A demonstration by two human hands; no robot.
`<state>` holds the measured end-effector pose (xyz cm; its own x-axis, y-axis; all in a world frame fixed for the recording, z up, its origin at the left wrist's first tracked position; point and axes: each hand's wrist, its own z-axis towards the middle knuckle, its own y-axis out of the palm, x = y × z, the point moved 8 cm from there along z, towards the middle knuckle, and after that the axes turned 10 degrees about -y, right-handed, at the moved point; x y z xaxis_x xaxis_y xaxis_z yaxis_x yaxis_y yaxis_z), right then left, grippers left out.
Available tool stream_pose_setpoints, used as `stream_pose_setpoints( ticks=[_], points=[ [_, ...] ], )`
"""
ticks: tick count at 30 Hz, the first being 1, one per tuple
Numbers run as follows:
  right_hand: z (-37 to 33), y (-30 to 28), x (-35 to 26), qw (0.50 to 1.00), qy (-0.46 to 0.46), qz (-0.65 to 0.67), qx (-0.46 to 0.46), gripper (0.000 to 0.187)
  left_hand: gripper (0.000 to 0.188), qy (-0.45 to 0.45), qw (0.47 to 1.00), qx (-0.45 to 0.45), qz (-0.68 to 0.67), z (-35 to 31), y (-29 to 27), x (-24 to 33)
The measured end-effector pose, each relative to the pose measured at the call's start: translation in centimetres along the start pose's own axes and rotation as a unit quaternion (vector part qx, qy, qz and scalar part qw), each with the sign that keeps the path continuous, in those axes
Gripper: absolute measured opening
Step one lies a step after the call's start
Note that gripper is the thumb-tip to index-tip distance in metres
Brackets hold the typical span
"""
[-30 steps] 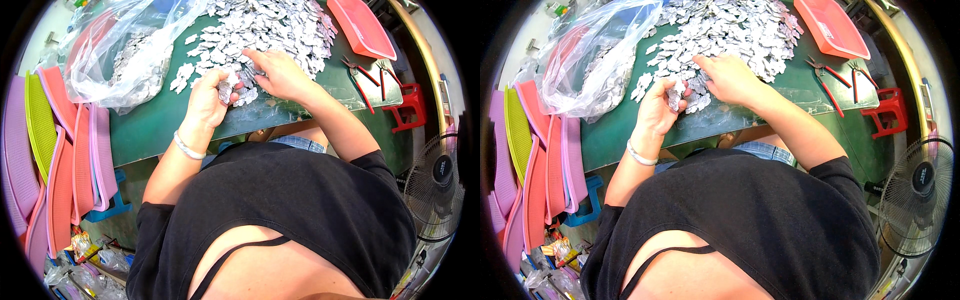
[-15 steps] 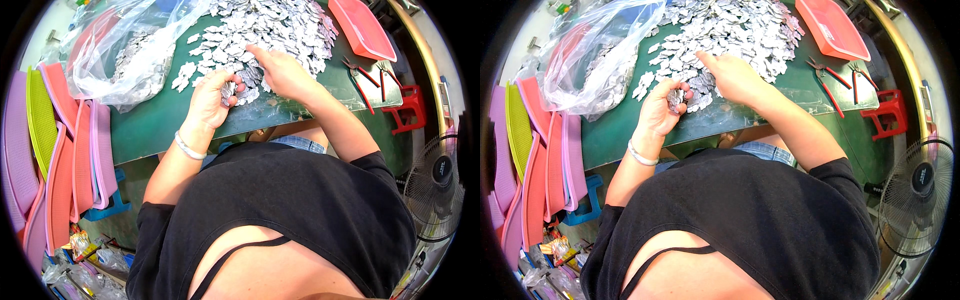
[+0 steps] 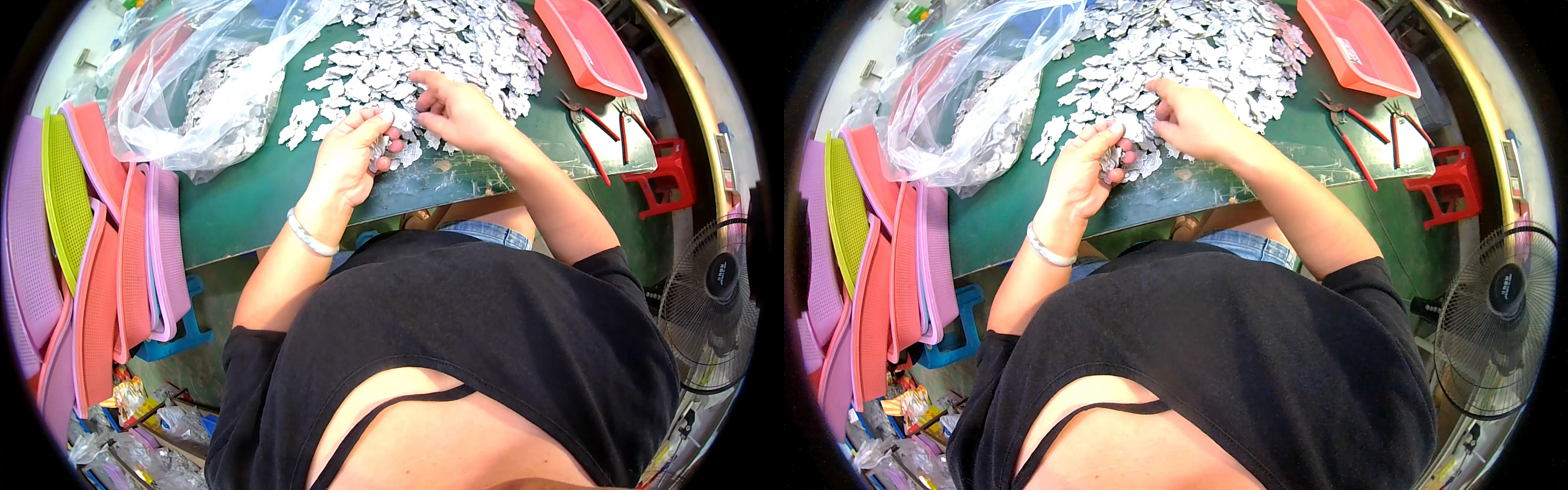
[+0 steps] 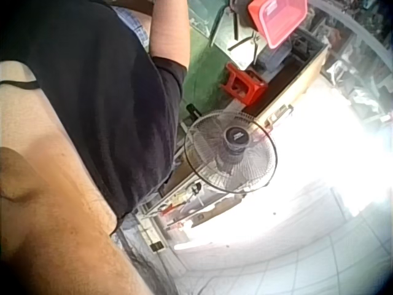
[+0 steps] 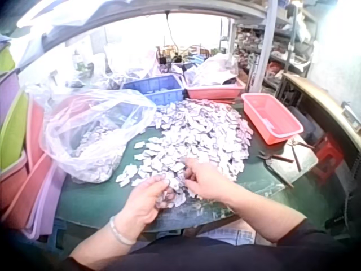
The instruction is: The person sits at a green workbench and repeatedly picks up small silver metal pieces from a large pile. They use red-handled pliers to trim or adjust the edges of each piece, then place the finished pieces back onto the table. The process is repetitive and focused on individual items.
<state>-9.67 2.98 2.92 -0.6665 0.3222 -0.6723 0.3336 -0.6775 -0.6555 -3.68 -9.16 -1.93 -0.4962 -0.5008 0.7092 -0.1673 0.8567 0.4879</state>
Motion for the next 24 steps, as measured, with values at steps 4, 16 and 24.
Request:
stream_pose_setpoints(
  ticks=[4, 16, 24],
  points=[
    [0.2, 0.6, -0.6, 0.992, -0.033, -0.122, 0.001, 0.048, 0.012, 0.001, 1.0, -0.001, -0.007, -0.1, -0.3, -0.2],
    [0.4, 0.9, -0.1, 0.99, -0.052, -0.128, -0.001, 0.05, 0.019, 0.01, 0.997, -0.039, -0.073, -0.4, -0.9, 0.3],
    [0.7, 1.0, -0.3, 0.983, -0.036, -0.18, -0.004, 0.05, 0.021, 0.001, 0.997, -0.052, -0.059, -0.3, -0.9, 0.2]
  ],
)
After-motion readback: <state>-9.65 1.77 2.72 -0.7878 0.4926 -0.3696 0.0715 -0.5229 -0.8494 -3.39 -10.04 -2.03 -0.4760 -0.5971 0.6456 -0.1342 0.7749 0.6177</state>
